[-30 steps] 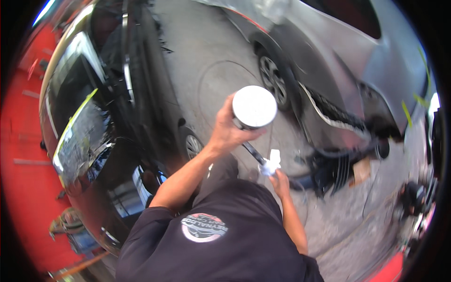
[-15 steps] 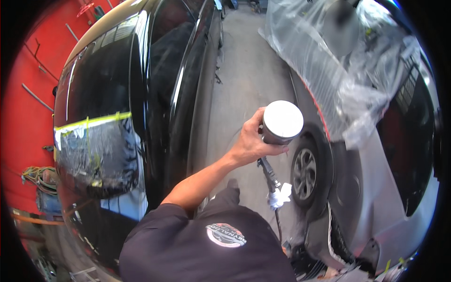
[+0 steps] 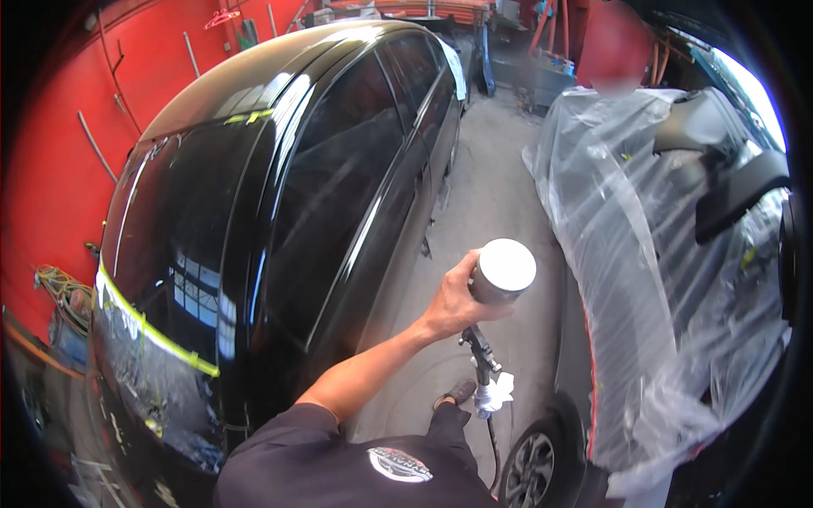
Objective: The person prepares a spray gun by attaching a paint cup and connecting an air hose. They then spray paint a black car part, likely a bumper, which is positioned on a metal rack. The person moves the spray gun back and forth to apply the paint evenly.
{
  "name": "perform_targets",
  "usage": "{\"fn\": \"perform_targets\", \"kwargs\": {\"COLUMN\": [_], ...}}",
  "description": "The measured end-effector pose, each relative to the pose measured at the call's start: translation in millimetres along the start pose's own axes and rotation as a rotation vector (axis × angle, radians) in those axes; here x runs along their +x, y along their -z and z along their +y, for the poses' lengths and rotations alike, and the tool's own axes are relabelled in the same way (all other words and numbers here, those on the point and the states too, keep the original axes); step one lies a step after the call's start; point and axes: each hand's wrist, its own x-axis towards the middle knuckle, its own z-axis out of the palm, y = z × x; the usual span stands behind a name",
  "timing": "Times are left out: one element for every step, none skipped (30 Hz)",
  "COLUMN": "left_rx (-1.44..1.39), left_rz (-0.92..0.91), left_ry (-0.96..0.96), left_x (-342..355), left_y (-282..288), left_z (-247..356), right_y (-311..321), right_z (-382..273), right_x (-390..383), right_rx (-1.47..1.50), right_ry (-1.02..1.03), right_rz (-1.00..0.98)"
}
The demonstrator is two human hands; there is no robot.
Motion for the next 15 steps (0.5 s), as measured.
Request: {"fn": "perform_targets", "kwargs": {"left_rx": [0.000, 0.000, 0.036, 0.061, 0.087, 0.124, 0.145, 0.167, 0.241, 0.320, 0.263, 0.111, 0.126, 0.157, 0.088], "left_rz": [0.031, 0.061, 0.088, 0.102, 0.114, 0.128, 0.145, 0.159, 0.200, 0.243, 0.252, 0.243, 0.271, 0.308, 0.321], "left_ry": [0.015, 0.028, 0.030, 0.029, 0.026, 0.002, -0.014, -0.031, -0.049, -0.099, -0.038, -0.018, 0.002, 0.023, 0.056], "left_x": [18, 39, 60, 85, 111, 142, 166, 191, 218, 244, 269, 289, 311, 328, 353], "left_y": [4, 8, 14, 17, 21, 27, 33, 39, 43, 48, 53, 62, 69, 85, 88], "left_z": [-12, -24, -35, -45, -54, -61, -72, -80, -84, -88, -94, -112, -125, -148, -161], "right_y": [11, 22, 33, 44, 60, 73, 93, 107, 126, 145, 164, 183, 197, 210, 220], "right_z": [-25, -52, -77, -99, -119, -145, -165, -193, -217, -241, -265, -292, -320, -351, -379], "right_x": [25, 56, 80, 102, 125, 143, 159, 175, 187, 196, 204, 212, 225, 241, 260], "right_rx": [-0.012, -0.016, -0.025, -0.020, -0.025, -0.013, -0.015, -0.001, 0.010, 0.023, 0.038, 0.047, 0.063, 0.068, 0.092], "right_ry": [0.006, 0.023, 0.037, 0.041, 0.049, 0.056, 0.061, 0.071, 0.065, 0.054, 0.032, -0.008, -0.043, -0.067, -0.134], "right_rz": [-0.035, -0.062, -0.097, -0.124, -0.152, -0.184, -0.209, -0.236, -0.257, -0.282, -0.302, -0.322, -0.341, -0.365, -0.364]}}
